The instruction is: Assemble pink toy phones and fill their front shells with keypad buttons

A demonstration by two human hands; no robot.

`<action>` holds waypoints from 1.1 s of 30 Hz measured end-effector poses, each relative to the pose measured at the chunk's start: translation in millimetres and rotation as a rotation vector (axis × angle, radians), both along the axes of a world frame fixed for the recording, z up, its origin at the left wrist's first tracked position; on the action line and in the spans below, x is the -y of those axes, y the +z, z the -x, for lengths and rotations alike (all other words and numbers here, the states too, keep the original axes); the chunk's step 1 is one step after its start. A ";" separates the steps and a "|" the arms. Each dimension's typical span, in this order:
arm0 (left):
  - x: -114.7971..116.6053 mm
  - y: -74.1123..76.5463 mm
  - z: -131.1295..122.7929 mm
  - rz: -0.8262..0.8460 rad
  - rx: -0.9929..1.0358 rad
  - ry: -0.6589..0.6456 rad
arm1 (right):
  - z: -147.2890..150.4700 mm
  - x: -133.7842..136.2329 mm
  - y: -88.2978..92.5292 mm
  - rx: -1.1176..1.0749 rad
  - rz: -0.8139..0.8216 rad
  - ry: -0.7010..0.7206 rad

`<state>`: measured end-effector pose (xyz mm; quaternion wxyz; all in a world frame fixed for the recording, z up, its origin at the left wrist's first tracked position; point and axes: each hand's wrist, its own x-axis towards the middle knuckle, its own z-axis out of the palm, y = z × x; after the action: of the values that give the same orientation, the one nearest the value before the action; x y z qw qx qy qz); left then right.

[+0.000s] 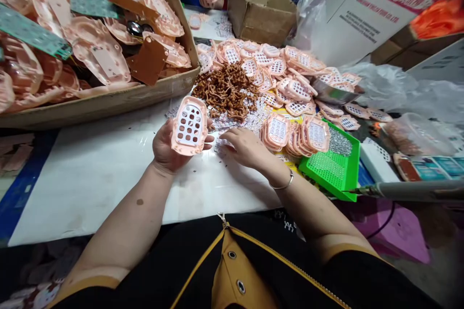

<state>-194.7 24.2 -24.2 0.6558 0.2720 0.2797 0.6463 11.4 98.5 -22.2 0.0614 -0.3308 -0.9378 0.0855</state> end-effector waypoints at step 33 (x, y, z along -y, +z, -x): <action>-12.2 4.3 3.4 0.027 -0.003 0.365 | 52.3 4.4 -14.4 0.148 -0.119 0.095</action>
<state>-198.1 36.4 -20.0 0.5306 0.2089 0.3341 0.7505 -40.9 94.2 -36.6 0.0075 -0.2872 -0.9578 0.0076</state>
